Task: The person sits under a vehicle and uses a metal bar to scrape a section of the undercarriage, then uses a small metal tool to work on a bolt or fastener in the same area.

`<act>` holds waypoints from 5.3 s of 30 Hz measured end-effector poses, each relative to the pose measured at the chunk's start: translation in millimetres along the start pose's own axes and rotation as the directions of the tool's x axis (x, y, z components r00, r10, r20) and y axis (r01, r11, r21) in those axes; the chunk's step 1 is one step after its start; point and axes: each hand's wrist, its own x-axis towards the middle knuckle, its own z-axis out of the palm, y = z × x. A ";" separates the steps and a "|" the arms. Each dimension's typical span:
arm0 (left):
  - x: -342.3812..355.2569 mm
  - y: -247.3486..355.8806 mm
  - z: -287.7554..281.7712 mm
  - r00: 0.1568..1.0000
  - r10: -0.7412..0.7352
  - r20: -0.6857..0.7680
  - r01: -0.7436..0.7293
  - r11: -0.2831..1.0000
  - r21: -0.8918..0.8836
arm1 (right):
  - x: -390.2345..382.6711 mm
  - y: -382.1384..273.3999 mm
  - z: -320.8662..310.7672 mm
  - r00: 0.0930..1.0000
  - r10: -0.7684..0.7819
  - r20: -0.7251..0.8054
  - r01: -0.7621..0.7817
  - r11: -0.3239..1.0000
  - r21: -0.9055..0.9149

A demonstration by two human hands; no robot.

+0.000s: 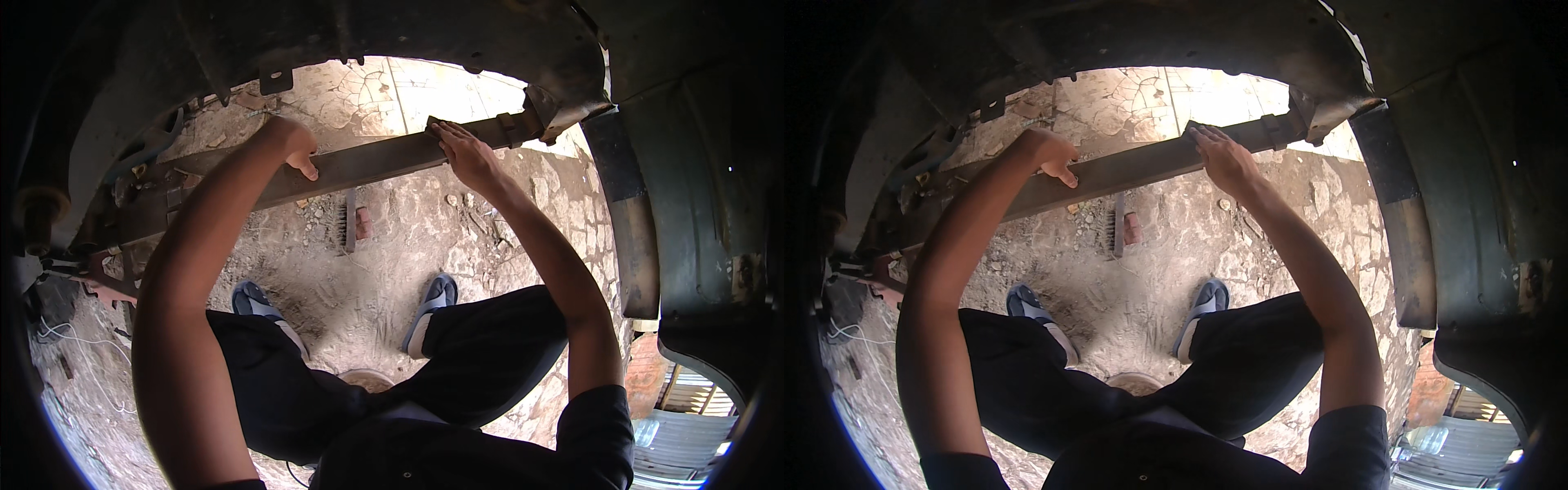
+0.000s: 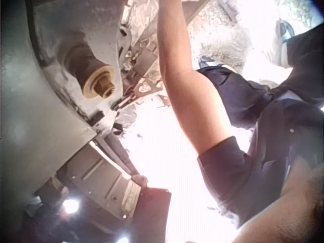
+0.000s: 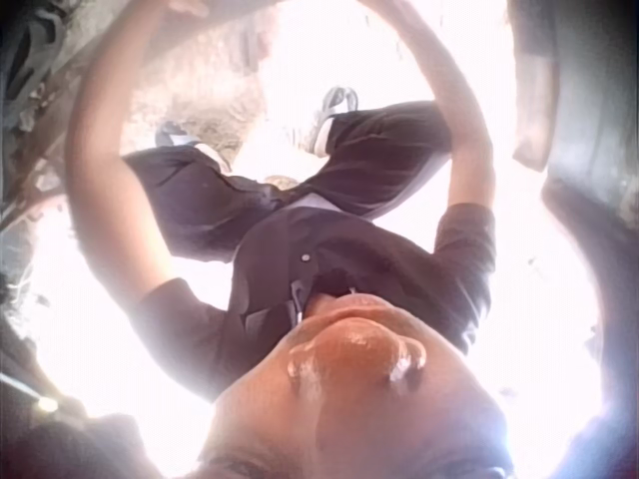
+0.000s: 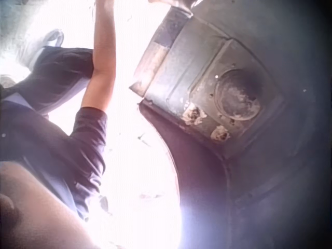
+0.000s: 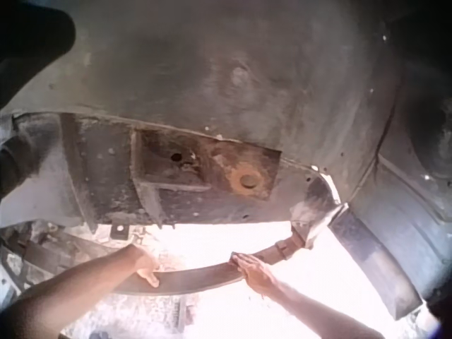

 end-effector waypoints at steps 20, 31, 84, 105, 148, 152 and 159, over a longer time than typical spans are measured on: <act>3.1 -0.3 -1.2 0.998 -0.005 0.061 0.004 1.000 0.023 | -2.5 -0.9 -11.0 0.989 0.147 -0.003 -0.147 0.988 -0.044; 8.5 -6.1 6.1 1.000 0.011 0.002 -0.011 1.000 0.004 | -2.6 1.4 -6.0 0.989 0.148 -0.006 -0.147 0.975 -0.165; 18.8 7.3 5.8 0.954 0.090 -0.286 -0.130 0.984 -0.125 | 1.8 -17.8 -27.1 0.994 0.036 0.103 -0.047 0.993 0.107; 8.0 148.1 -28.2 0.859 -0.052 -0.509 -0.341 0.684 -0.645 | -149.6 127.7 -55.0 0.789 0.451 0.416 -0.608 0.670 0.426; 52.9 158.9 16.3 0.808 0.406 -0.426 -0.553 0.773 -0.311 | -263.4 247.7 229.5 0.688 0.725 0.030 -0.673 0.654 -0.346; 46.5 154.5 10.2 0.825 0.368 -0.428 -0.533 0.758 -0.377 | -261.5 243.6 226.0 0.698 0.714 -0.061 -0.683 0.637 -0.357; 34.6 161.8 -36.7 0.908 0.252 -0.334 -0.402 0.750 -0.525 | -253.4 176.4 160.0 0.418 0.904 0.087 -0.739 0.283 0.612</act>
